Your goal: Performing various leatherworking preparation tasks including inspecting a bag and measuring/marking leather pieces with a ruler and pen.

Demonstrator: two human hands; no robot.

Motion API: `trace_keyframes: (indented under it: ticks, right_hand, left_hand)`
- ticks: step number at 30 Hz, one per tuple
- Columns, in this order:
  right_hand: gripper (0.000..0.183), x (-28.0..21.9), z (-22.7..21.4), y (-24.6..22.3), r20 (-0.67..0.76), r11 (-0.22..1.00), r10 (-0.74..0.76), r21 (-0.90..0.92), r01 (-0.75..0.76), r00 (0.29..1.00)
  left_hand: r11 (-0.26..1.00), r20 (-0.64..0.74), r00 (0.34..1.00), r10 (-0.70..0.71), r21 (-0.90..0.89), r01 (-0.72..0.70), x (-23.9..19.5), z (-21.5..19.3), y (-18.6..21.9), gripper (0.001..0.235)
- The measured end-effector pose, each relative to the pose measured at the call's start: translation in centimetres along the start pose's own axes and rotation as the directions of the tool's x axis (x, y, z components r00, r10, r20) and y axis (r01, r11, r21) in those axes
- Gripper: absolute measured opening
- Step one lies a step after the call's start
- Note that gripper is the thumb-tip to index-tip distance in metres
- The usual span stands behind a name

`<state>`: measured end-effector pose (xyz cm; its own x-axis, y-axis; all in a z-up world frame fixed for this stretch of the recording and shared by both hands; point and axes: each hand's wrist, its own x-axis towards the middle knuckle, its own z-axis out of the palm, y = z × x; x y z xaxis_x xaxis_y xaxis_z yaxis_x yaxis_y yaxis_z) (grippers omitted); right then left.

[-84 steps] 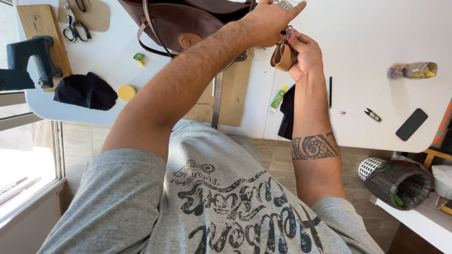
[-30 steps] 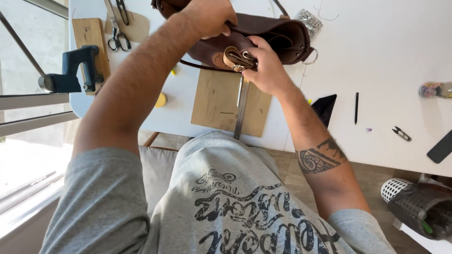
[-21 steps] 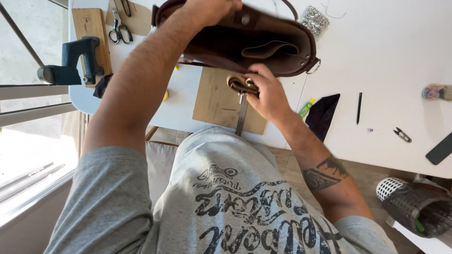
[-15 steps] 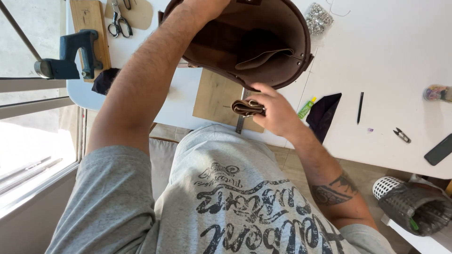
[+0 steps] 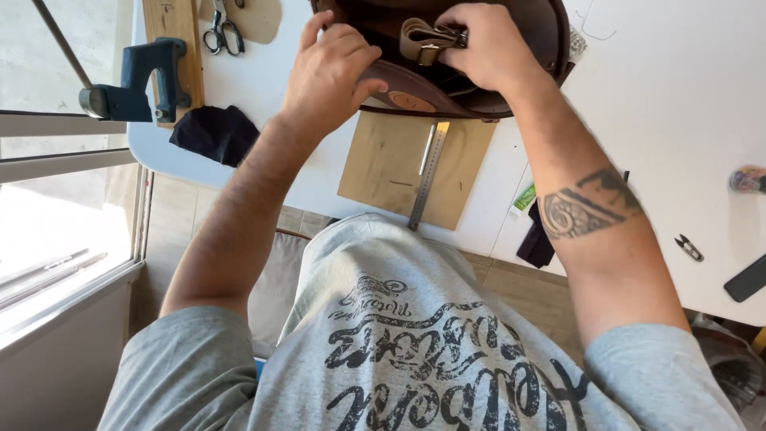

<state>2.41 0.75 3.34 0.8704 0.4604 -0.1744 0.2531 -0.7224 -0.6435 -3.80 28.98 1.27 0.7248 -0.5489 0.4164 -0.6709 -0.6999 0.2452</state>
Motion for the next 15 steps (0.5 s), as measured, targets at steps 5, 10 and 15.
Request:
trace_keyframes:
  ticks: [5,10,15]
  right_hand:
    - [0.047,6.1,5.9,1.7,0.116,0.996,0.067,-0.062,-0.060,0.991]
    - [0.043,0.3,1.9,0.2,-0.095,0.979,-0.203,0.006,0.204,0.975]
    - [0.016,-7.6,-2.9,1.6,-0.573,0.977,-0.093,0.107,0.186,0.814]
  left_hand:
    - [1.000,-0.063,0.998,-0.016,0.021,0.017,-1.9,-1.5,1.6,0.049]
    - [0.994,-0.108,0.989,-0.106,-0.018,0.104,-2.8,-4.9,2.5,0.040]
    - [0.955,-0.313,0.903,-0.296,-0.089,0.282,-4.6,-4.4,4.1,0.016]
